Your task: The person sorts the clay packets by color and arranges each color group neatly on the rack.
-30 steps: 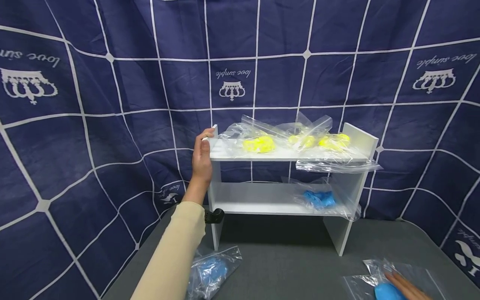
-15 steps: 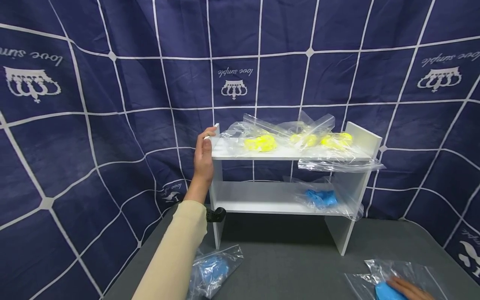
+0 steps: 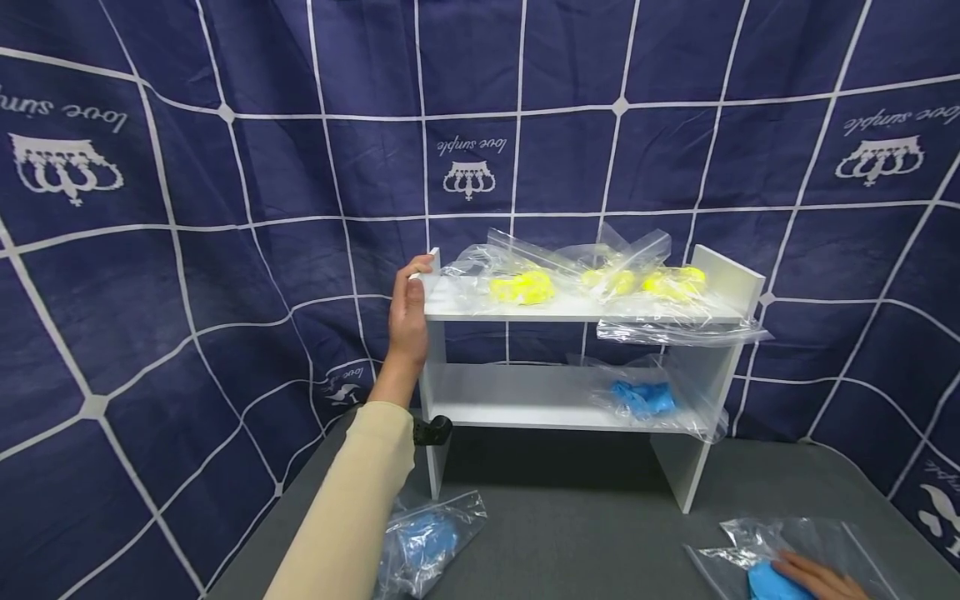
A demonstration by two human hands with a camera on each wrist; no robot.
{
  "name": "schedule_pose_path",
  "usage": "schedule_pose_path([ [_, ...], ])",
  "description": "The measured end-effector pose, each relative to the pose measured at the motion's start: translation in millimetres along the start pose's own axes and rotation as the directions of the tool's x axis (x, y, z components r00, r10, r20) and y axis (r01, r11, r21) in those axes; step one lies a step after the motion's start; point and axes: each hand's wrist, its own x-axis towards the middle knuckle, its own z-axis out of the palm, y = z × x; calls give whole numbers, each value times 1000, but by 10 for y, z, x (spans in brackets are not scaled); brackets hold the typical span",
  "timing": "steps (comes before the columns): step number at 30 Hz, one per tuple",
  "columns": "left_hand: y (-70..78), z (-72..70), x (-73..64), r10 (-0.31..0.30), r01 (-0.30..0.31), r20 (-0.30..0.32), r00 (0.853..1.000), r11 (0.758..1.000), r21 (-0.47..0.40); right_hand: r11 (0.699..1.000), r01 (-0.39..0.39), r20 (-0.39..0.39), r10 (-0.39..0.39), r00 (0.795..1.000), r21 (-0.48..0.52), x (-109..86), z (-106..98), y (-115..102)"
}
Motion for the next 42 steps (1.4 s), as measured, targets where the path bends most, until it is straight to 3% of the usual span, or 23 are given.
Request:
schedule_pose_path([
  [3, 7, -1, -1, 1, -1, 5, 1000, 1000, -1, 999, 43, -7, -43, 999, 20, 63, -49, -68],
  [6, 16, 3, -1, -4, 4, 6, 1000, 1000, -4, 988, 154, -41, -154, 987, 12, 178, -114, -147],
  [10, 25, 8, -2, -10, 10, 1, 1000, 1000, -11, 941, 339, -54, -337, 940, 17, 388, -213, -275],
  [13, 15, 4, -6, -13, 13, -3, 1000, 1000, -13, 922, 383, -22, -382, 924, 50, 513, -262, -421],
  [18, -4, 3, -15, -8, 8, -3, 1000, 1000, -11, 947, 320, -4, -320, 947, 20, 664, -314, -753],
  [26, -24, 12, -7, 5, -5, -5, 1000, 1000, -13, 969, 193, -2, -195, 981, -152, 912, -436, -1369],
  [32, -26, -10, -10, -4, 4, 0, 1000, 1000, 1, 966, 234, 6, -235, 972, -110, 1124, -523, -1763],
  [36, -21, -10, -4, -18, 18, -9, 1000, 1000, -4, 958, 282, -30, -284, 959, -55, 1287, -591, -1968],
  [42, -7, 0, 5, -22, 22, -3, 1000, 1000, -17, 968, 252, -91, -252, 963, -19, 1507, -661, -2221],
])
